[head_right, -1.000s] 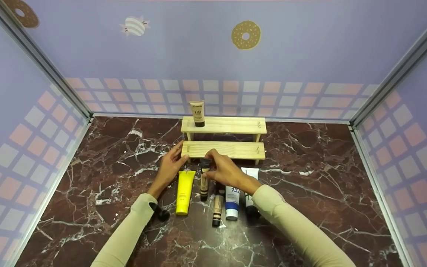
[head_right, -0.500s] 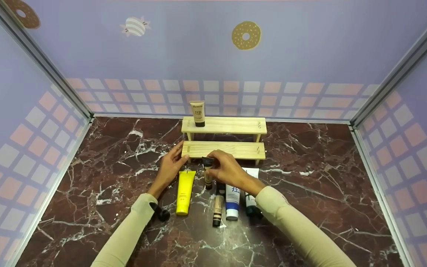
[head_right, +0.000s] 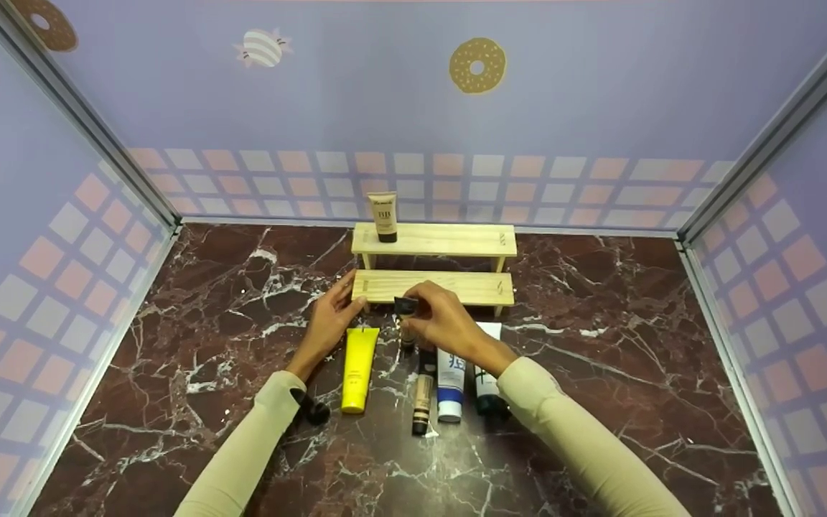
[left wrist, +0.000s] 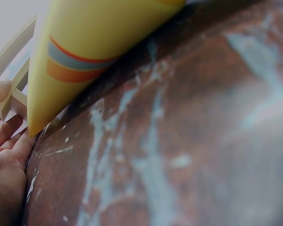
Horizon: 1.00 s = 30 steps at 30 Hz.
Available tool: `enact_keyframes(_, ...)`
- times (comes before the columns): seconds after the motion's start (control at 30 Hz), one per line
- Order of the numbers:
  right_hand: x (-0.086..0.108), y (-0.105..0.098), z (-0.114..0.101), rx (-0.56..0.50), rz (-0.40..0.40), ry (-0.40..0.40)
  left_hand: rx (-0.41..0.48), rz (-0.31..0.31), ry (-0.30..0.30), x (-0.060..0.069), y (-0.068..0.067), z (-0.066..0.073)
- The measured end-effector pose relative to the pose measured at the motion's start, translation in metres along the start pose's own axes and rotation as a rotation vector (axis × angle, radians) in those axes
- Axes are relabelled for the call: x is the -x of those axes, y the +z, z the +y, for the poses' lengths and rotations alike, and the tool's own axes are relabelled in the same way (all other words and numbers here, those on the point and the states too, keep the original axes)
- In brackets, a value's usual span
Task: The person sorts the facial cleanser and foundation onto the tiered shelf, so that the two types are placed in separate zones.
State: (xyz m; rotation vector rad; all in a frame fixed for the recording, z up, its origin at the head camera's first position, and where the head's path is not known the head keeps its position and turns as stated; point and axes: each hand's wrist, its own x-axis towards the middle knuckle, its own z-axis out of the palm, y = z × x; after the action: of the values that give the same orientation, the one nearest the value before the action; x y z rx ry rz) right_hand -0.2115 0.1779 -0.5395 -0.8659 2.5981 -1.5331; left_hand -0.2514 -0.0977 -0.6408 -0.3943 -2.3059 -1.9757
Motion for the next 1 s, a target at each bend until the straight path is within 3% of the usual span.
enact_keyframes(0.23, -0.004, -0.009, -0.002, -0.038, 0.039, 0.004, 0.036, 0.000, -0.001, -0.004, 0.000, 0.000)
enact_keyframes(0.5, -0.008, -0.021, 0.001, -0.012, 0.135, -0.055, 0.016, 0.010, -0.017, -0.002, 0.001, 0.001)
enact_keyframes(0.8, -0.018, -0.034, 0.003, -0.003, 0.274, 0.022, 0.018, 0.006, -0.006, -0.003, 0.002, 0.001)
enact_keyframes(1.0, -0.023, -0.045, 0.003, -0.010, 0.286, 0.005, -0.008, 0.002, 0.002, 0.000, 0.000, 0.000)
